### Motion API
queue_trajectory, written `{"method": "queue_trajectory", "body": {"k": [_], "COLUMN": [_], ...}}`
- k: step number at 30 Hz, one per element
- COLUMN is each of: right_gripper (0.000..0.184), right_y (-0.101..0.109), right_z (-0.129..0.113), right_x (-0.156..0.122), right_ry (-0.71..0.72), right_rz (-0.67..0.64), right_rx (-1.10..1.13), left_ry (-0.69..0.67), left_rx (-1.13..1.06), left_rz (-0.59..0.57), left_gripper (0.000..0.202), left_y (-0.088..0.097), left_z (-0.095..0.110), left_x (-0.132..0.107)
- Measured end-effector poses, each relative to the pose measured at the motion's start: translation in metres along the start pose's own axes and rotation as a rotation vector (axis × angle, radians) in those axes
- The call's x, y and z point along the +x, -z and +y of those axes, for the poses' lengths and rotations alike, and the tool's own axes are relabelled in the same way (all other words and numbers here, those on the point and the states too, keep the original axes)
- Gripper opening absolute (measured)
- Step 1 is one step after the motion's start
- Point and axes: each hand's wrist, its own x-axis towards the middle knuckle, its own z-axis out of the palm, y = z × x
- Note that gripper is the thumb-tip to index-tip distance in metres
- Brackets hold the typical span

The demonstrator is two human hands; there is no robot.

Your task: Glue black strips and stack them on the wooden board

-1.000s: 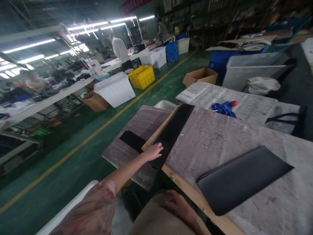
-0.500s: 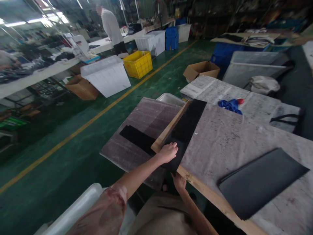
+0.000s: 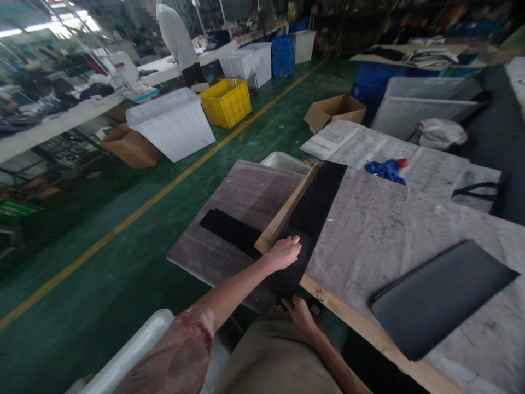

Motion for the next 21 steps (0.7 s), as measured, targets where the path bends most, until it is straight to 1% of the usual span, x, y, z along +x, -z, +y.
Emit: {"method": "queue_trajectory", "body": {"k": [4, 10, 12, 14, 19, 21], "right_gripper": [0.053, 0.057, 0.051, 0.040, 0.010, 0.010], "right_y": [0.002, 0.012, 0.014, 0.015, 0.023, 0.026], "right_z": [-0.013, -0.052, -0.063, -0.071, -0.086, -0.089], "right_x": [-0.013, -0.036, -0.040, -0.041, -0.029, -0.023], "right_ry": [-0.010, -0.131, -0.196, -0.286, -0.540, -0.616], "right_rz": [-0.080, -0.206, -0.226, -0.236, -0.274, -0.323], "right_rx": [0.296, 0.637, 0.751, 0.876, 1.250, 1.406], "left_ry": [-0.031, -0.083, -0.102, -0.115, -0.129, -0.137], "left_rx": [0.001, -0.030, -0.045, -0.059, -0.110, -0.145], "left_rz": [-0.023, -0.058, -0.061, -0.057, -0.043, -0.044], "left_gripper": [0.022, 0.026, 0.028, 0.030, 0.046, 0.052], "left_y": [0.001, 0.003, 0.005, 0.006, 0.004, 0.002], "left_z": [-0.004, -0.017, -0.020, -0.022, -0.026, -0.029], "left_x": [0.001, 0.002, 0.001, 0.000, -0.002, -0.001]}}
